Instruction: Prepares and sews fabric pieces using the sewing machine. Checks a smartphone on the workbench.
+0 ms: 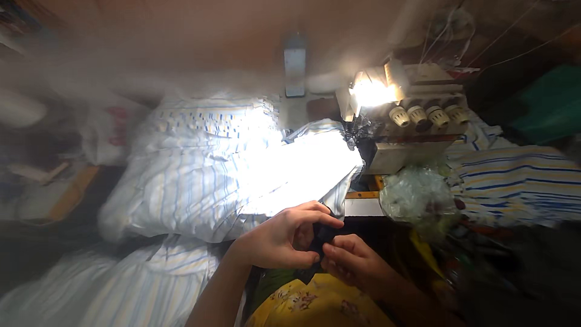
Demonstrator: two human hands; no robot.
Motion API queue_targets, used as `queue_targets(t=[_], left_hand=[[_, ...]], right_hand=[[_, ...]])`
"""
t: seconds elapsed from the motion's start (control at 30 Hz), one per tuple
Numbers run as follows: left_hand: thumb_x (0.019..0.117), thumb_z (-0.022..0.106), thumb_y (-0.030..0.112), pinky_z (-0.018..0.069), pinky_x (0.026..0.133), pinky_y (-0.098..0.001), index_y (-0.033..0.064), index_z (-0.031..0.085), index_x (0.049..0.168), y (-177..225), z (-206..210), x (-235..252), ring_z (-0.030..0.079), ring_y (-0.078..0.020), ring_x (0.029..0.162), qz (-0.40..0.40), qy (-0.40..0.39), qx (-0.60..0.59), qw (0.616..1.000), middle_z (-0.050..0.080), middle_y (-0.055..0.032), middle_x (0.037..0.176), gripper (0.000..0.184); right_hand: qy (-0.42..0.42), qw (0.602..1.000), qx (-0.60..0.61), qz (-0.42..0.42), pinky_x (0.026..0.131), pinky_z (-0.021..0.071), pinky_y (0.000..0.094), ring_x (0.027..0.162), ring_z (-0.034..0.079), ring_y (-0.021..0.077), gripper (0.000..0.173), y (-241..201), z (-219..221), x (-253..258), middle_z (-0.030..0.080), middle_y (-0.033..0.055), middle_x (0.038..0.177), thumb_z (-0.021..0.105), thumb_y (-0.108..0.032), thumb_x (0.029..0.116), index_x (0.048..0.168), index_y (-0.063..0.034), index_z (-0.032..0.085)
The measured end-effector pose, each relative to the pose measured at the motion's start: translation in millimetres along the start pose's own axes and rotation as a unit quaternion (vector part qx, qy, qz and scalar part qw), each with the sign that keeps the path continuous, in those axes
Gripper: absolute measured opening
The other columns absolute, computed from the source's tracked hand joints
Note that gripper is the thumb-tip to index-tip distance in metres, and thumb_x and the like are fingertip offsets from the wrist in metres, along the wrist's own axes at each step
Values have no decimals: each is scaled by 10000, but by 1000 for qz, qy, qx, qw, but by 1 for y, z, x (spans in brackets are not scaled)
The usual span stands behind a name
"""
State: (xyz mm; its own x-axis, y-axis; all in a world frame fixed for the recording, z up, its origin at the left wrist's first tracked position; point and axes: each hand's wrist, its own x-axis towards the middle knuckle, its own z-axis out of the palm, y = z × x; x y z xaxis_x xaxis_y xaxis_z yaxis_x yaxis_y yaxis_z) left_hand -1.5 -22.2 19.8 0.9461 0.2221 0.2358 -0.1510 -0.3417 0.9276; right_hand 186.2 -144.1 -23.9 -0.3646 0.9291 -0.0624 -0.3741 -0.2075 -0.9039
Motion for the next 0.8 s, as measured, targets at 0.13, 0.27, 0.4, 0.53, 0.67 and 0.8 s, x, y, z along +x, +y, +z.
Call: queue_targets(t=[0.13,0.27,0.4,0.53,0.67,0.8], left_hand=[[838,687,-5,415,622,-71,-88,567,1338,-2,-1,0,497,50,749,2,-4,-3,1000,573,-148,1215,521],[837,683,-3,408,618,-69,-88,562,1343,-3,0,3,488,53,746,3,-7,-3,1000,570,-144,1212,528],[845,693,8,419,628,-66,-84,561,1348,-5,3,4,498,60,755,7,-2,-16,1000,571,-137,1228,528],[856,708,47,437,665,-55,-41,577,1355,-7,7,3,519,77,796,1,-1,-18,1000,585,-94,1217,523],[848,732,72,480,706,-59,27,581,1382,-13,9,2,564,79,855,-1,-5,-14,1000,583,-69,1272,557],[835,748,83,484,699,-61,55,576,1399,-13,13,2,570,76,842,-7,1,-3,1000,582,-70,1276,590]], right_hand=[[-2,1000,7,1,464,318,67,522,420,-122,296,1,-1,1,565,-172,654,524,-273,1043,774,-215,635],[5,1000,3,4,456,312,67,508,412,-123,309,1,-3,1,551,-175,632,514,-243,1037,750,-221,625],[5,1000,8,2,445,302,71,496,402,-121,321,2,-5,-1,535,-176,613,506,-219,1033,733,-219,617],[-1,1000,16,-12,452,304,81,501,396,-113,294,6,-6,-2,529,-172,618,509,-184,1026,760,-188,634],[18,1000,7,-1,455,298,85,495,383,-108,270,3,-3,-5,525,-163,615,487,-130,1025,801,-141,637],[33,999,-4,13,463,302,87,502,387,-106,239,0,-1,-6,534,-156,631,502,-118,1025,830,-111,639]])
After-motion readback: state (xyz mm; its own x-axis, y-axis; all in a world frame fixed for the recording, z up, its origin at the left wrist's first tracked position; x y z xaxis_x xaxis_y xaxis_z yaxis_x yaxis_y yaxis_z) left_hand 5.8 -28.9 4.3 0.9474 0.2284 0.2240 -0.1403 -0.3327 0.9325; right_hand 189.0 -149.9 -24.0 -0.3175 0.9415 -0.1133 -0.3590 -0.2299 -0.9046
